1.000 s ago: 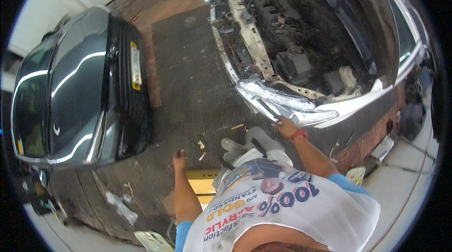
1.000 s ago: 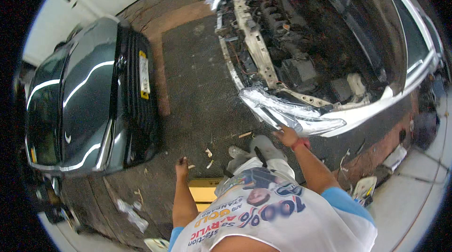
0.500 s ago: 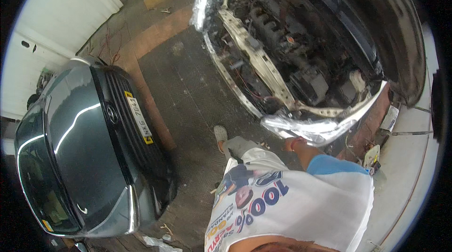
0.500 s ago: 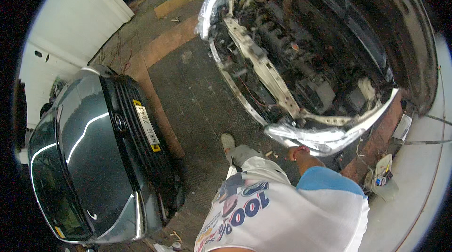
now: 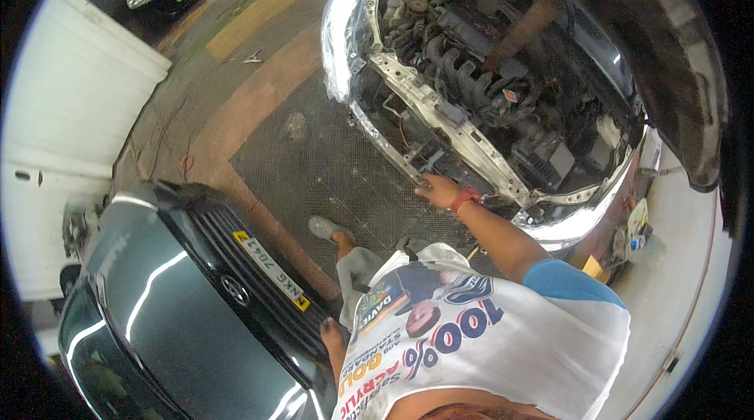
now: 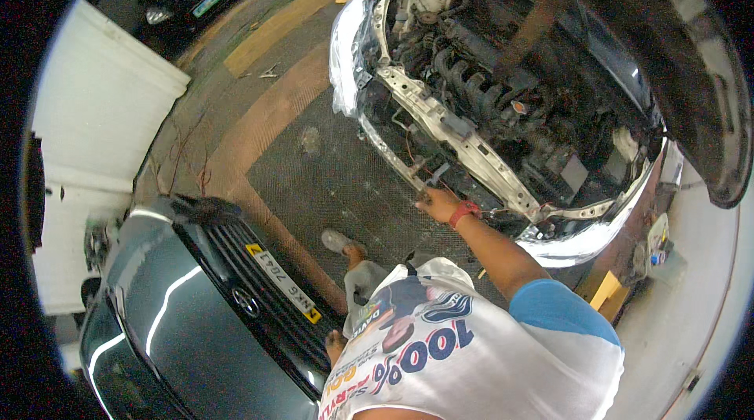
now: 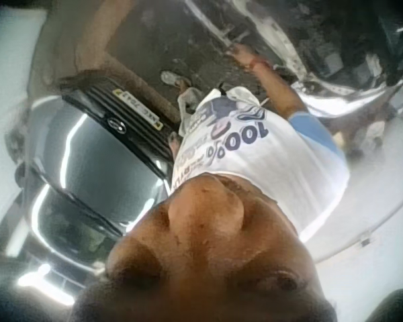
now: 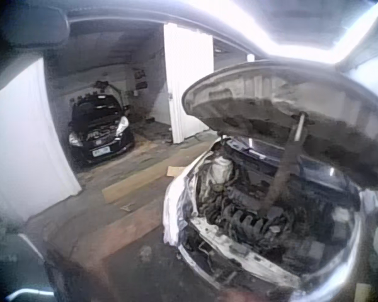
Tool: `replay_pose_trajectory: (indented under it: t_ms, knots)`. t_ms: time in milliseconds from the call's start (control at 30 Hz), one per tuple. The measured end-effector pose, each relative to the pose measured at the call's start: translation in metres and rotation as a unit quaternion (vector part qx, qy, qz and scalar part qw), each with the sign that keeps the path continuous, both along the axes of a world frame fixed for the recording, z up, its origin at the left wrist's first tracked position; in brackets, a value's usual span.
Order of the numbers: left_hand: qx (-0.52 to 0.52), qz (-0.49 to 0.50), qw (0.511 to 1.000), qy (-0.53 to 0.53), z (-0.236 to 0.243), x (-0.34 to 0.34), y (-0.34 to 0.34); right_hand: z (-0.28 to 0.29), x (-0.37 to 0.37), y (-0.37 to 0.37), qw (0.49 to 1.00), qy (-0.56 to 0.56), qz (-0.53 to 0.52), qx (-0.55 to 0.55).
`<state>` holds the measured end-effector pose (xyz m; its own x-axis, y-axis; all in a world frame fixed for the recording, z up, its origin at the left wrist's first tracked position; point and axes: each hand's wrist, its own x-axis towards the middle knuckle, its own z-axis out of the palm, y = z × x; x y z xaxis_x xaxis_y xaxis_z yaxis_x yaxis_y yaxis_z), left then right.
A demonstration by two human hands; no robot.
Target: The person installs a car headlight into the front of a white vehicle. They position the headlight, connect the wiring harness, and secure it with screws using a power drill and a hammer.
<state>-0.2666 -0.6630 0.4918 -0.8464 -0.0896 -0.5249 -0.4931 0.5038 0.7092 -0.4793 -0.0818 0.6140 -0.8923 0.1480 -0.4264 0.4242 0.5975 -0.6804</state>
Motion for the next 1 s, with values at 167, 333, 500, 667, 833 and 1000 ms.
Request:
replay_pose_trajectory:
  t_ms: [167, 333, 500, 667, 833, 1000]
  knots:
    - [0.038, 0.109, 0.991, -0.072, 0.007, -0.198, -0.044, -0.082, 0.030, 0.018, 0.964, -0.221, -0.082, 0.125]
    - [0.083, 0.084, 0.980, -0.160, 0.020, -0.354, -0.083, -0.158, 0.104, -0.008, 0.862, -0.449, 0.057, 0.229]
    - [0.049, 0.070, 0.978, -0.189, 0.038, -0.511, -0.102, -0.113, 0.047, -0.074, 0.934, -0.230, -0.151, 0.227]
    - [-0.051, -0.049, 0.995, -0.072, 0.054, -0.666, -0.070, -0.010, -0.130, -0.086, 0.916, -0.092, -0.367, 0.135]
    - [-0.054, -0.080, 0.995, 0.003, 0.072, -0.771, 0.029, 0.013, -0.297, 0.037, 0.849, 0.198, -0.464, 0.160]
    - [0.004, -0.118, 0.992, -0.047, 0.077, -0.779, 0.136, 0.060, -0.458, 0.257, 0.820, 0.187, -0.469, 0.270]
